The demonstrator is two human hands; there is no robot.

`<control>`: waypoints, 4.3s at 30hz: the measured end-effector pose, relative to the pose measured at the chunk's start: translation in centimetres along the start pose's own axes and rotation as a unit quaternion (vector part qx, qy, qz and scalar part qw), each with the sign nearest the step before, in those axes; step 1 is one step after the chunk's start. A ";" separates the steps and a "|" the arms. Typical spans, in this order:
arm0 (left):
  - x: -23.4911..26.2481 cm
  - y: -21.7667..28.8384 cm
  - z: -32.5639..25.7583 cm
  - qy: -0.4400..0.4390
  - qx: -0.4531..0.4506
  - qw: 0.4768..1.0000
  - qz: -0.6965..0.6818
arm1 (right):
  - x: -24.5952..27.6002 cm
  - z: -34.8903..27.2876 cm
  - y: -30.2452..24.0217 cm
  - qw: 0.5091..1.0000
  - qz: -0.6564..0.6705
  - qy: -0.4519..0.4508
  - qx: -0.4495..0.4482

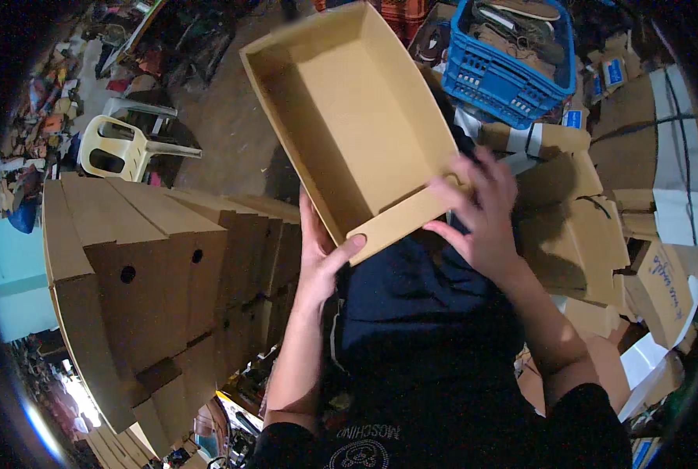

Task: Assembling cardboard shoeboxes by folding the pre-cut edges and securing the lids.

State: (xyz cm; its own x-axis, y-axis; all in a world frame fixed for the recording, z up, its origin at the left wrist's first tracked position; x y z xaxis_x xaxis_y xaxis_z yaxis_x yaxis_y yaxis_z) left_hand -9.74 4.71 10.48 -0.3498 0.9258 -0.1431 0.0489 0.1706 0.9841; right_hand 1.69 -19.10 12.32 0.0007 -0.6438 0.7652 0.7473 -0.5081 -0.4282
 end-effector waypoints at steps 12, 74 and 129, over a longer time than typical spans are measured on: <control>-6.5 -5.3 3.2 -0.049 -0.201 0.971 0.122 | -6.2 -5.3 5.3 0.573 0.674 0.075 -0.459; -4.5 -8.4 11.7 -0.307 0.197 0.909 -0.203 | -4.8 -3.9 9.2 0.765 0.445 -0.163 -0.437; -5.3 -4.8 11.4 -0.369 0.072 0.922 0.099 | -5.6 -3.6 7.2 0.811 0.394 -0.164 -0.401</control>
State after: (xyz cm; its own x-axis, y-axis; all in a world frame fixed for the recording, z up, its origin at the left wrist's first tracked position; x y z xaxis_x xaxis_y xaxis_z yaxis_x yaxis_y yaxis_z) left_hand 2.60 2.79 5.28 0.4073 0.9121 -0.0469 0.1847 -0.0320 0.9823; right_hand 4.74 -21.19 3.19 0.5427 -0.8293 0.1334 -0.2436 -0.3074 -0.9199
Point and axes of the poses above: each hand's wrist, its own z-axis towards the middle knuckle, its own x-axis out of the back of the hand, y = z × x, the point moved 2 cm from there along z, towards the middle knuckle, and after that the axes turned 6 degrees about -x, right-handed, at the moved point
